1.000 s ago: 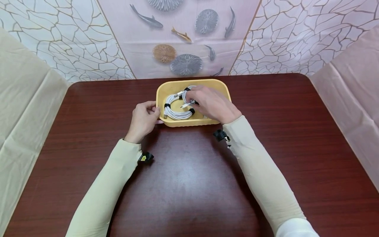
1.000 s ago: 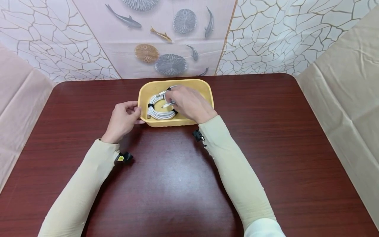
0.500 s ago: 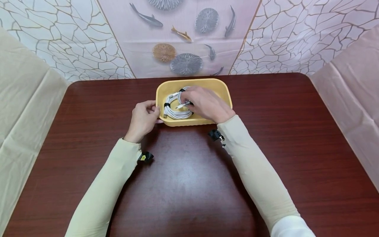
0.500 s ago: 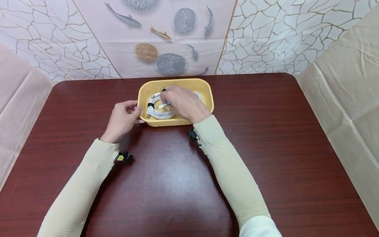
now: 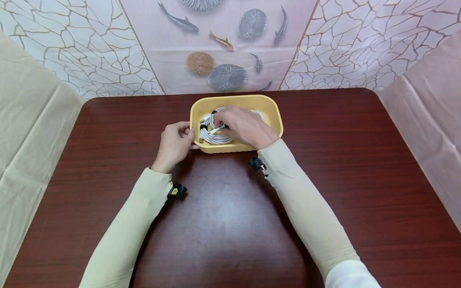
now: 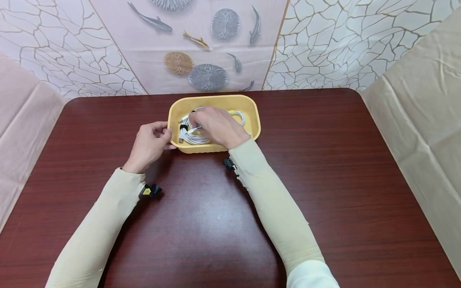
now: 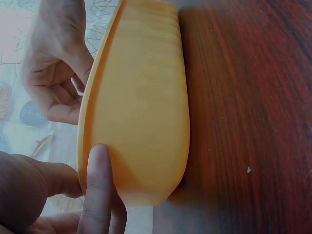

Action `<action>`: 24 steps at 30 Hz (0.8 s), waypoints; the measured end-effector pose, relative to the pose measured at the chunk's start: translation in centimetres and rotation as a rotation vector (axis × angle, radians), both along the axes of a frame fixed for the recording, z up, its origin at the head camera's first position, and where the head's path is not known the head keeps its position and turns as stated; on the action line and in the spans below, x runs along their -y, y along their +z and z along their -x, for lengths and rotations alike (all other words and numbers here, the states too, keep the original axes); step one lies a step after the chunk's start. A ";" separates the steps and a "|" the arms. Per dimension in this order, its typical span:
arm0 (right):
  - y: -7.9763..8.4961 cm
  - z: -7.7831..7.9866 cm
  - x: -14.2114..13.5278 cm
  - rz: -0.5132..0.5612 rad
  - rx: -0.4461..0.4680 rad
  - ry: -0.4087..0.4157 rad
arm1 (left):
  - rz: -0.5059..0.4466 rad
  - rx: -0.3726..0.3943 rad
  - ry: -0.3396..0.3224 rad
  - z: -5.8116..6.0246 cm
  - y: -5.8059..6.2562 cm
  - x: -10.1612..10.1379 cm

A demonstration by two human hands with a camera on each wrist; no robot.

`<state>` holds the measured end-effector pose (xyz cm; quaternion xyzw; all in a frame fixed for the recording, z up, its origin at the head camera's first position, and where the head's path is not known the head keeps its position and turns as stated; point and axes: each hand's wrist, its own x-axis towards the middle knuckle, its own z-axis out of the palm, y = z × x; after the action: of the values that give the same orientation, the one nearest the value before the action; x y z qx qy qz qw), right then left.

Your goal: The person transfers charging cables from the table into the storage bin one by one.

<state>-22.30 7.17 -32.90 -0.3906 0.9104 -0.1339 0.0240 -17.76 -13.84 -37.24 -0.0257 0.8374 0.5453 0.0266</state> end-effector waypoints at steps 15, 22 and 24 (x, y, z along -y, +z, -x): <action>-1.3 0.4 1.0 0.003 0.003 -0.006 | -0.004 0.001 0.000 0.0 0.2 0.2; -1.6 0.4 1.2 -0.016 -0.001 -0.012 | -0.005 -0.002 -0.001 0.0 0.0 0.2; -1.7 0.5 1.3 -0.017 0.001 -0.014 | -0.005 -0.005 -0.002 0.0 0.0 0.2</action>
<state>-22.77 5.92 -34.60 -0.3838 0.9143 -0.1266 0.0270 -17.75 -14.08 -37.24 -0.0235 0.8362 0.5473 0.0249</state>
